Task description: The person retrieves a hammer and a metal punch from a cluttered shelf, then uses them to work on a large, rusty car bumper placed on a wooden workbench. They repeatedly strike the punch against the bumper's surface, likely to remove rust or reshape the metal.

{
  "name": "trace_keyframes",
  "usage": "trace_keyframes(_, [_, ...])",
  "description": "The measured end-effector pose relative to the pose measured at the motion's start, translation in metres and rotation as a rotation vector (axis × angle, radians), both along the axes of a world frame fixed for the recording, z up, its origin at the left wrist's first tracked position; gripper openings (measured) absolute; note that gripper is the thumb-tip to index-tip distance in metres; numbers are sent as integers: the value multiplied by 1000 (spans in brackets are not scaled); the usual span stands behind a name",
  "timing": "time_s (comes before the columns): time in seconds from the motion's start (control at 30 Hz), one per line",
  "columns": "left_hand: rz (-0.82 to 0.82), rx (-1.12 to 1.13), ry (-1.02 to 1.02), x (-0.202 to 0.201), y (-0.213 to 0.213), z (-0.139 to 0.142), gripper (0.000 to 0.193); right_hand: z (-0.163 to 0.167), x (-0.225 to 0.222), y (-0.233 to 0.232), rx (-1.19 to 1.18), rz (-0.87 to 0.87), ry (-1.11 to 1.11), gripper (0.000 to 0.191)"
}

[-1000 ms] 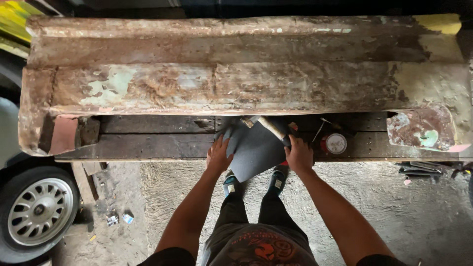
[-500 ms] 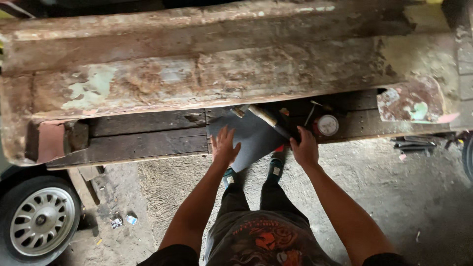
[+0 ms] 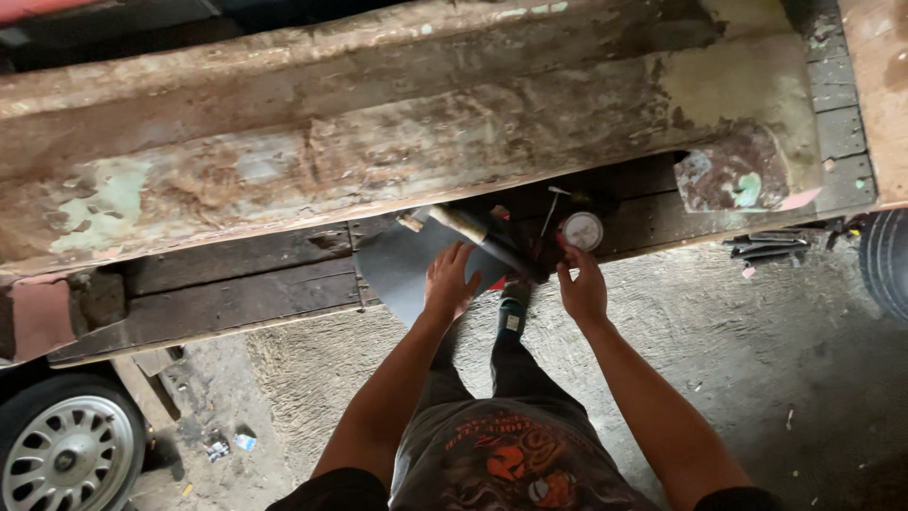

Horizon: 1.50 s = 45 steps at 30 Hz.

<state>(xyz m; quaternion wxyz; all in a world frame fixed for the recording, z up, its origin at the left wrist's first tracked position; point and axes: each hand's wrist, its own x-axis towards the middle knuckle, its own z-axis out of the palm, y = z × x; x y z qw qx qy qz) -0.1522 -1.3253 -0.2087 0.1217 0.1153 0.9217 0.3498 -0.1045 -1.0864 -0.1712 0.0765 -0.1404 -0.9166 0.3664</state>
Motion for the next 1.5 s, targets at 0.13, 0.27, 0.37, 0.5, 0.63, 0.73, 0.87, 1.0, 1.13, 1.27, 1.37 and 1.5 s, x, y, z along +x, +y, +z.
trace_keyframes(0.13, [3, -22, -1, -8, 26, 4, 62, 5, -13, 23, -50, 8, 3, 33])
trace_keyframes(0.27, [66, -42, 31, -15, 50, 1, 56, 3, -39, 59, 117, 11, 126, 34])
trace_keyframes(0.37, [120, -67, 81, -15, 66, -4, 52, -3, -64, 87, 226, 74, 111, 36])
trace_keyframes(0.5, [130, -148, 125, -21, 79, -7, 49, -9, -92, 109, 258, 117, -26, 43])
trace_keyframes(0.63, [187, -188, 210, -29, 81, -8, 46, -14, -109, 123, 279, 154, -174, 51])
trace_keyframes(0.73, [235, -161, 242, -32, 78, -9, 44, -16, -114, 131, 313, 183, -311, 57])
trace_keyframes(0.87, [249, -146, 248, -31, 77, -9, 41, -22, -117, 135, 379, 193, -380, 56])
trace_keyframes(1.0, [250, -143, 248, -31, 79, -11, 42, -25, -112, 138, 352, 205, -302, 50])
trace_keyframes(1.13, [224, -141, 206, -34, 76, -10, 40, -19, -92, 144, 211, 163, -176, 51])
trace_keyframes(1.27, [241, -66, 162, -35, 70, -2, 44, -4, -62, 137, 79, 127, -40, 50])
trace_keyframes(1.37, [243, 4, 166, -35, 61, 5, 45, 7, -48, 124, 43, 142, 54, 49])
trace_keyframes(1.5, [229, 74, 173, -29, 44, 15, 47, 12, -33, 90, 18, 218, 178, 48])
